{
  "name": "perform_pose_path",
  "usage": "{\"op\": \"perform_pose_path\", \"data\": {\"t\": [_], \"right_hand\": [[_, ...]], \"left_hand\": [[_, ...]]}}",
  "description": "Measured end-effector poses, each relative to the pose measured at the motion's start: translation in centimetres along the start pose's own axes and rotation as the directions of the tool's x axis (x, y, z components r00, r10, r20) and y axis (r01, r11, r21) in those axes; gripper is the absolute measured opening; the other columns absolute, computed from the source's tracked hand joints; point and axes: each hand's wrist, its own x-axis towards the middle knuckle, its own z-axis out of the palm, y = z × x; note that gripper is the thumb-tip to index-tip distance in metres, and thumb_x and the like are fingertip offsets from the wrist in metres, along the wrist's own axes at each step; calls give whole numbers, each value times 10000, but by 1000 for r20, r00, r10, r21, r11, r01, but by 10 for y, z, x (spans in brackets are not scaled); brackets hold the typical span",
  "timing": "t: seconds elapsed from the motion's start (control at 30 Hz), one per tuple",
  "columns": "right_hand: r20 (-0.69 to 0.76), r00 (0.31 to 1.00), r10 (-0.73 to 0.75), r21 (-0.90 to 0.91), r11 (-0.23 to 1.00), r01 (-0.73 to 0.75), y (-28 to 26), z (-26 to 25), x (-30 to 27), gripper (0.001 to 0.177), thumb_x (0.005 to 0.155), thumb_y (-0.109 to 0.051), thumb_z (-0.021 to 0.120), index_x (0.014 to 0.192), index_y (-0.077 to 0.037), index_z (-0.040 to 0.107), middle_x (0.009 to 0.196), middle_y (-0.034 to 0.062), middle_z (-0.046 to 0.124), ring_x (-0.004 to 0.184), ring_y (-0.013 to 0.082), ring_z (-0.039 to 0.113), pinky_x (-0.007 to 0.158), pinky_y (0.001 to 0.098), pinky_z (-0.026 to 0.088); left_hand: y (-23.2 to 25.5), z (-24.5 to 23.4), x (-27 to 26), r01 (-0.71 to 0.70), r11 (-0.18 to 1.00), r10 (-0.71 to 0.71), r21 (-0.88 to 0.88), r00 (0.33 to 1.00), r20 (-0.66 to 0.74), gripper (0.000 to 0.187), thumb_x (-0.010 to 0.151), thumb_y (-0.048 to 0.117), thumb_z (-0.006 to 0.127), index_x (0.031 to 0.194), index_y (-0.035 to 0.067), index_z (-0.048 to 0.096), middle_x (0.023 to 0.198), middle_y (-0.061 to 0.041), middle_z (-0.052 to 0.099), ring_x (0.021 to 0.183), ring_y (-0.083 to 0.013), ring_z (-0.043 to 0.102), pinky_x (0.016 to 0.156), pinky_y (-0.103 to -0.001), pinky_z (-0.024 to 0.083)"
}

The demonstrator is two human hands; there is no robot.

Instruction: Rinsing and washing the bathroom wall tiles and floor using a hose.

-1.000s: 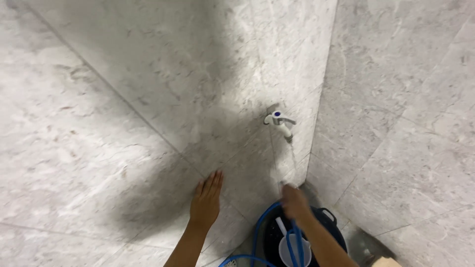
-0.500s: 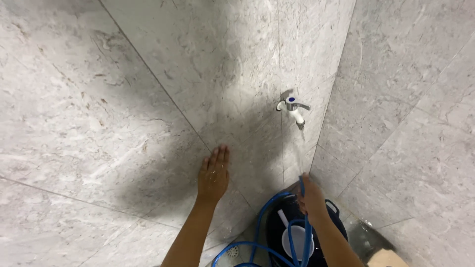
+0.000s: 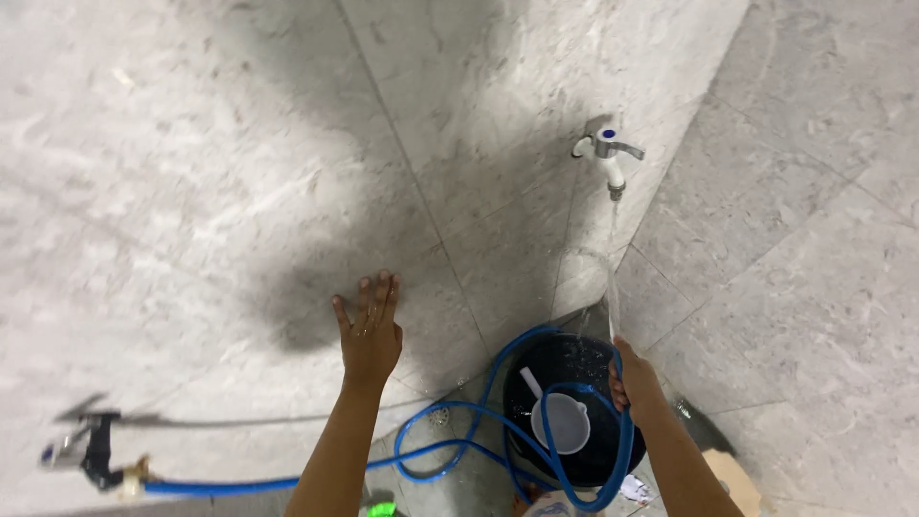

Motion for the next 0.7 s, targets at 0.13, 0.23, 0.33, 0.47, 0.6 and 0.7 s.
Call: {"op": "perform_pose_path", "data": {"t": [0.13,0.23,0.33,0.47,0.6,0.7], "right_hand": [[8,1000,10,-104,995,-9,32,-8,8,595,957,-616,521,634,-122,453,476,38,334,354,184,310,357,379,279],[39,997,60,-385,922,-41,49,16,-14,687,944,-633,572,551,-81,457,460,76,371,336,222,364,351,389,313],[265,964,16,-461,881,112,42,46,-43,695,917,-658,590,530,-92,479,453,59,399,328,192,386,343,371,320],[239,971,-14,-364,926,103,-2,61,-51,560,912,-616,617,611,-149,551,487,-2,418,355,133,359,346,312,270],[249,966,-71,-300,943,146,-27,94,-89,582,958,-603,598,638,-124,512,517,-6,389,389,133,324,356,308,235],[662,732,-158,-416,735,535,-15,118,-106,560,968,-579,552,631,-138,476,515,-12,410,406,108,333,365,296,294]], "left_hand": [[22,-10,-18,144,989,-140,-11,976,166,862,838,167,625,1621,153,266,1706,-54,131,1573,-288,42,1227,-638,62],[46,-7,-22,178,984,-164,4,896,412,891,838,165,613,1626,122,199,1716,-105,69,1568,-321,11,1228,-607,68],[73,-19,-10,196,980,-177,11,858,482,876,831,132,588,1615,122,196,1708,-134,74,1559,-326,18,1242,-576,69],[101,-37,-6,309,889,-183,-338,916,357,801,850,11,516,1614,28,278,1708,-184,202,1600,-332,136,1315,-467,119],[118,-61,-2,-13,970,68,-243,974,217,768,858,-8,460,1589,-44,228,1674,-235,193,1559,-350,182,1273,-443,143],[108,-96,-3,48,806,84,-589,977,195,868,842,246,594,1559,-21,182,1637,-247,158,1521,-392,155,1229,-504,123]]}}
